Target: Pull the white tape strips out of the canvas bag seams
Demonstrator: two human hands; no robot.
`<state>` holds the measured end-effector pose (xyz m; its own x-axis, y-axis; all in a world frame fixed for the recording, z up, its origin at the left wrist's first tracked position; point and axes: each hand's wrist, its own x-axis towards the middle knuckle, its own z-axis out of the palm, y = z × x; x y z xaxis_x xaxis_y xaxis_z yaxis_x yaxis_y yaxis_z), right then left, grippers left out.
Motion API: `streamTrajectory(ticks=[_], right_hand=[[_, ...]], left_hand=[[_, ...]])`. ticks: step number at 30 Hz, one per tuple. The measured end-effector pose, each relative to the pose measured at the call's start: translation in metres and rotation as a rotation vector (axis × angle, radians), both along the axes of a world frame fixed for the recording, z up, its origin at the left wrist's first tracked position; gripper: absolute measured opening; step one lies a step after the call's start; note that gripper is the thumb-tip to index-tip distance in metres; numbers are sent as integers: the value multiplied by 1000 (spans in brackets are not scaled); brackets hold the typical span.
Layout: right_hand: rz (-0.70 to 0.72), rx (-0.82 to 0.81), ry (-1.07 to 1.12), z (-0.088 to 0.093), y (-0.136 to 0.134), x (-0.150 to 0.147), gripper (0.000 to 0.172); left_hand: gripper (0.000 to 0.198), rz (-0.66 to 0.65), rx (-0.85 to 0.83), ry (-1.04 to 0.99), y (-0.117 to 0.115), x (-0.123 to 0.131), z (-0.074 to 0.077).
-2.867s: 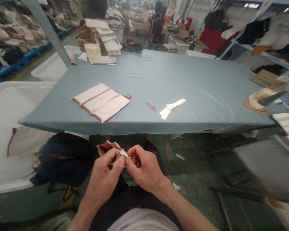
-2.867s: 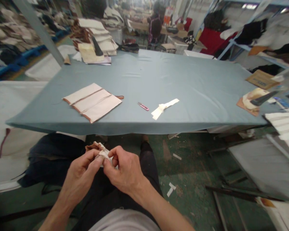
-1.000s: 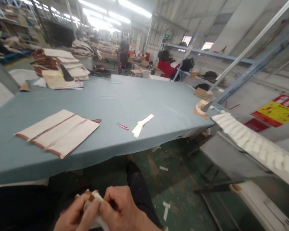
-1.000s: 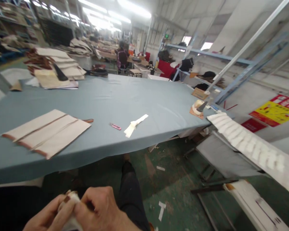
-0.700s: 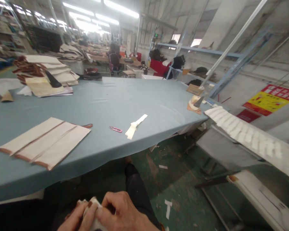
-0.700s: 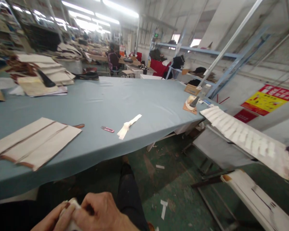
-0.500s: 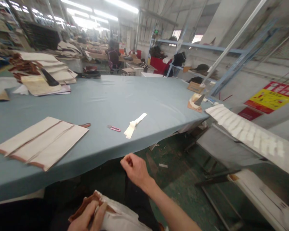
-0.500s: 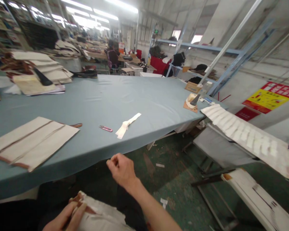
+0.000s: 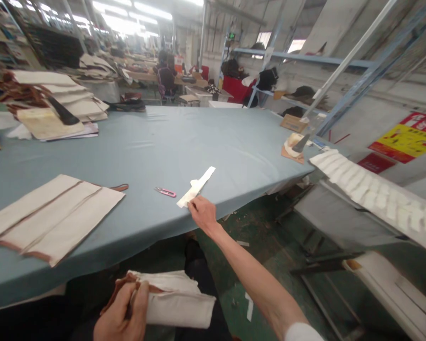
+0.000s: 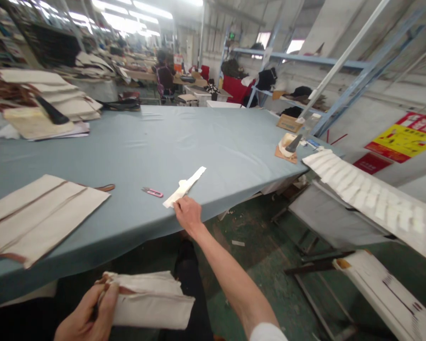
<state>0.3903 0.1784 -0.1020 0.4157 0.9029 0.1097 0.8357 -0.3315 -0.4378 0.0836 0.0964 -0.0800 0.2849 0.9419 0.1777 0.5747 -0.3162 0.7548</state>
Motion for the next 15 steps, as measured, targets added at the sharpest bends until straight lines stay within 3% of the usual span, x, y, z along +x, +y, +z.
streamTrajectory(ticks=[3,6,10,15], right_hand=[[-5,-3,26,0,-3,2,31],[-20,-30,66,1,-2,7,32],[-34,-70,134,4,3,17,34],[-24,-73,240,4,6,24,36]], left_hand=[[30,64,44,92,22,13,9],[32,117,-27,245,45,32,20],[39,-96,-46,373,72,70,32],[41,-275,-36,450,100,124,31]])
